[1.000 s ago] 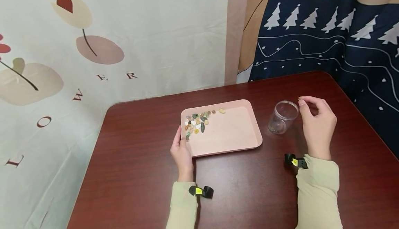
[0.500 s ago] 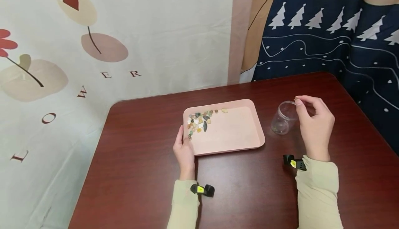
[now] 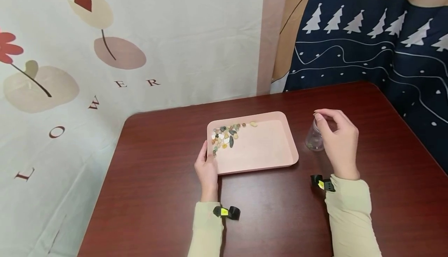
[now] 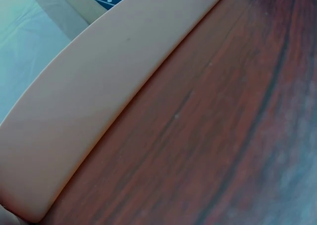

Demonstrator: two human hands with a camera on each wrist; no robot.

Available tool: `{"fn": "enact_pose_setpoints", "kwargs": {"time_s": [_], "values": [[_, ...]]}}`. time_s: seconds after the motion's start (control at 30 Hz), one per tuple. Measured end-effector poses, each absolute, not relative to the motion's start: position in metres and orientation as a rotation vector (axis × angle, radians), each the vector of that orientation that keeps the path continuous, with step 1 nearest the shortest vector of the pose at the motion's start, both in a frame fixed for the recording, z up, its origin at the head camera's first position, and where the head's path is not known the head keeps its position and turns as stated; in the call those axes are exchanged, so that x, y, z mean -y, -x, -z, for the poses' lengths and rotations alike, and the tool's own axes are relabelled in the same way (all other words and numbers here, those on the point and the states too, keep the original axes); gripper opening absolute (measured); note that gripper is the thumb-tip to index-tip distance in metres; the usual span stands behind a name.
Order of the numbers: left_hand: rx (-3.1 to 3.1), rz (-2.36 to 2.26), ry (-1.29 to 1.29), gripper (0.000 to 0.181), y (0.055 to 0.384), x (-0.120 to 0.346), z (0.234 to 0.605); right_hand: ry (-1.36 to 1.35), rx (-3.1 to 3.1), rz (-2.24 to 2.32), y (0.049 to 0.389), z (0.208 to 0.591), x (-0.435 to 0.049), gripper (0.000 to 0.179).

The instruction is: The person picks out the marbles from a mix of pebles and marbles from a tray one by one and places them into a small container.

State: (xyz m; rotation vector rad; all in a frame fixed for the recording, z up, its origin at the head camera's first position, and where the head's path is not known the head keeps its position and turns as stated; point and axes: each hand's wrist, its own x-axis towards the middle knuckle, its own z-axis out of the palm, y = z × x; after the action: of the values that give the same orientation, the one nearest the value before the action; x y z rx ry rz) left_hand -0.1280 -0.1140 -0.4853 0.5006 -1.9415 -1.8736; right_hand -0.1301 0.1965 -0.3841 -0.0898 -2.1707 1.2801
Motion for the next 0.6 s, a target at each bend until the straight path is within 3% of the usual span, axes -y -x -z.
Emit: {"fn": "enact_pose_setpoints", "kwargs": {"time_s": [0.6], "values": [[1.938, 1.862, -0.493, 0.041, 0.128, 0.117, 0.485, -0.087, 2.261, -1.291, 0.136, 0.391, -0.168, 0.022]]}}
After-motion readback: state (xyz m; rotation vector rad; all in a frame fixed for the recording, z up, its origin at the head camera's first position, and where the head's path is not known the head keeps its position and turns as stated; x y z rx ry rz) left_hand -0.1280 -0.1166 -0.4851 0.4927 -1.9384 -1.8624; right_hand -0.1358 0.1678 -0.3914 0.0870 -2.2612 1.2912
